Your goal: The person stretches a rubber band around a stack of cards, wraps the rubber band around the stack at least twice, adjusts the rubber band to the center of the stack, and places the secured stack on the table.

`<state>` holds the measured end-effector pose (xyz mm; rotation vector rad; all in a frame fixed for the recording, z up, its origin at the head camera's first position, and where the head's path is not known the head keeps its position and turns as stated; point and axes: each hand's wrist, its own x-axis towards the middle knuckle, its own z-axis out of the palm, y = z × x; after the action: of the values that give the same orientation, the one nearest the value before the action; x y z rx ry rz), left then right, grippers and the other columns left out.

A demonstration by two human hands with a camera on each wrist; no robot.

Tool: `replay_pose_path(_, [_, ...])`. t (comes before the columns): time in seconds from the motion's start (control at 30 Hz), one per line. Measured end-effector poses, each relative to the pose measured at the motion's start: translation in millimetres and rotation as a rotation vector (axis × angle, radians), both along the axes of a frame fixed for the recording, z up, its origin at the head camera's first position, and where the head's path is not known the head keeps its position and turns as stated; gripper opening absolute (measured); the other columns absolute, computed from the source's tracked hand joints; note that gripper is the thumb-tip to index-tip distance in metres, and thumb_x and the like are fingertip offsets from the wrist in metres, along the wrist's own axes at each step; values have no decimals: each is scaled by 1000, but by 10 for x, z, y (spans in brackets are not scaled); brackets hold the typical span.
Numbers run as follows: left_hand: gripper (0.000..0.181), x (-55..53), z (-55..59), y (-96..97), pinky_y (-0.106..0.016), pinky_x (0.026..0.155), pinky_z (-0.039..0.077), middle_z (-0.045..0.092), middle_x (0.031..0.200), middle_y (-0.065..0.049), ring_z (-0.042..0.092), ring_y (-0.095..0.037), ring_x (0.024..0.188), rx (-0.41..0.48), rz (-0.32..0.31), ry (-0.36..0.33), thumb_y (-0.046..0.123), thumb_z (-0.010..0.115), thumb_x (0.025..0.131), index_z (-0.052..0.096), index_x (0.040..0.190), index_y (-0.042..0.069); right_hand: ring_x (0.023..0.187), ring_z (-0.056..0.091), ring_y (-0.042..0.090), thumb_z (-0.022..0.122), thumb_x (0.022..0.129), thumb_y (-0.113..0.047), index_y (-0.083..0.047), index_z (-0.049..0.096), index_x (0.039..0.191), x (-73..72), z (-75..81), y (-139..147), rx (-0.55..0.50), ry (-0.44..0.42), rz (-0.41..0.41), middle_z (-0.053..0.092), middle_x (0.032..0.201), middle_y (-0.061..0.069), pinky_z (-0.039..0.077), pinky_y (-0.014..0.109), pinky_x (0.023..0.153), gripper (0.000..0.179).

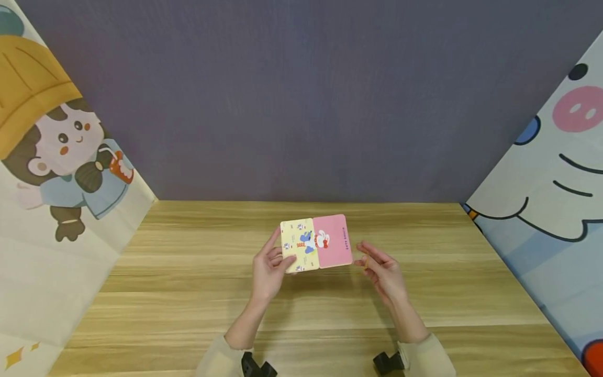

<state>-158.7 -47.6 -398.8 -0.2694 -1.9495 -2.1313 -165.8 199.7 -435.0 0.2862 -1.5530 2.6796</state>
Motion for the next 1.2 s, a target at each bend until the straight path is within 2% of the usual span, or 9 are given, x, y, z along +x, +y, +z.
replay_pose_path(0.17, [66,-62,-148,-21,-25,63,56,62,85,-26,63,-24,66,-5,-1,20,-15,63,73,36,132,-3,82,62,13,43,86,14,-9,66,104,-22,5,-27,-68,111,-10,65,101,4,51,16,66,37])
replay_pose_path(0.3, [66,-13,-70,-11,-25,62,56,61,84,-27,62,-24,64,-5,-3,0,-16,62,73,35,132,-4,94,59,17,43,87,13,-4,61,111,-36,5,-27,-86,186,45,62,108,7,50,21,78,35])
replay_pose_path(0.4, [67,-4,-55,-3,-25,60,56,62,84,-26,62,-24,63,1,-6,-6,-17,61,72,35,132,-4,101,57,19,42,89,10,-2,56,117,-39,3,-29,-70,221,92,59,113,8,47,23,84,34])
replay_pose_path(0.43, [67,-15,-87,-2,-25,60,56,62,84,-26,62,-22,62,2,-9,11,-17,61,72,35,132,-4,102,56,20,41,89,9,-2,55,119,-39,2,-30,-63,224,107,58,115,8,46,23,85,34])
replay_pose_path(0.53, [67,-53,-180,6,-25,60,56,62,84,-25,62,-18,62,4,-8,42,-16,62,72,35,133,-2,106,53,20,39,92,5,-1,50,124,-31,-2,-30,-49,214,148,54,121,9,44,26,88,34])
replay_pose_path(0.7, [67,-58,-198,23,-26,62,56,62,84,-26,62,-19,62,14,-3,58,-15,63,72,37,132,-2,106,52,20,39,94,-4,-3,44,128,-12,-1,-30,-12,137,172,49,125,7,43,31,89,34])
replay_pose_path(0.93, [68,-55,-192,58,-27,64,56,62,86,-26,63,-23,67,45,17,20,-15,63,72,37,133,0,105,53,20,33,94,-3,-12,44,129,-13,4,-51,1,64,231,43,128,0,33,50,95,38])
replay_pose_path(1.03, [69,-61,-210,75,-27,64,56,62,87,-26,63,-24,69,55,15,3,-15,63,72,36,133,1,107,52,21,33,93,-3,-14,42,130,-11,5,-66,0,59,265,39,131,-3,31,53,94,40])
replay_pose_path(1.2, [71,-56,-244,92,-28,65,56,61,90,-26,63,-30,72,51,2,2,-15,63,72,34,135,2,107,51,25,41,94,-15,-16,42,129,-5,-8,-84,-19,28,281,36,134,-4,28,58,94,36])
